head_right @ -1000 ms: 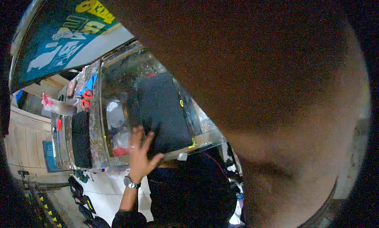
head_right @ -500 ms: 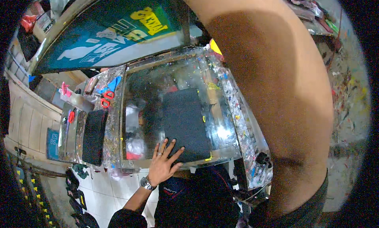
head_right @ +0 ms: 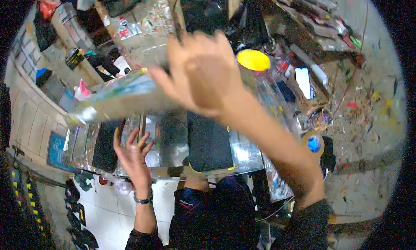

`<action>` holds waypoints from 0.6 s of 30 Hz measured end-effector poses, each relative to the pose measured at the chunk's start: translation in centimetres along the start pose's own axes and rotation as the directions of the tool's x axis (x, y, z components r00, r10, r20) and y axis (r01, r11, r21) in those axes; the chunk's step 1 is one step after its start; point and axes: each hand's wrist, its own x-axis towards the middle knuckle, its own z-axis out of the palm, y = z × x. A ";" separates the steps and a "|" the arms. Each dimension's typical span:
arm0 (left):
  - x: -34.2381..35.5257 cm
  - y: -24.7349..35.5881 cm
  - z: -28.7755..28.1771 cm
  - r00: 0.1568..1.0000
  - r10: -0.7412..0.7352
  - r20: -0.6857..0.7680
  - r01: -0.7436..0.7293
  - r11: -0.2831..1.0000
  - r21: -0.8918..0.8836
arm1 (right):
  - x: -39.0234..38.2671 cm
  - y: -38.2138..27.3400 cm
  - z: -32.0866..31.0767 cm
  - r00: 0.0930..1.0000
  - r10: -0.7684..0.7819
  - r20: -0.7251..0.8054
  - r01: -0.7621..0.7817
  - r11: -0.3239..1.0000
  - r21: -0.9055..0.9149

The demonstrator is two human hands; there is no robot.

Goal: The person performs screen printing on black fabric panels by placing the panels on a flat surface, lowering a screen frame, applying yellow ink across the screen with a squeegee, and lifting the frame to reveal the printed design.

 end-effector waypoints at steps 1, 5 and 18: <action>-0.2 1.4 -0.3 0.992 -0.055 -0.114 0.045 0.995 -0.091 | -2.9 -1.1 0.8 0.998 0.029 0.055 -0.033 0.997 0.075; -6.4 -1.2 -4.2 0.887 -0.421 -0.189 0.385 0.901 -0.199 | -13.3 -3.4 2.9 0.961 -0.031 0.275 -0.007 0.990 0.137; -10.2 -9.0 -7.8 0.695 -0.709 -0.119 0.698 0.705 -0.126 | -20.3 -1.8 13.0 0.873 -0.118 0.472 0.094 0.993 0.074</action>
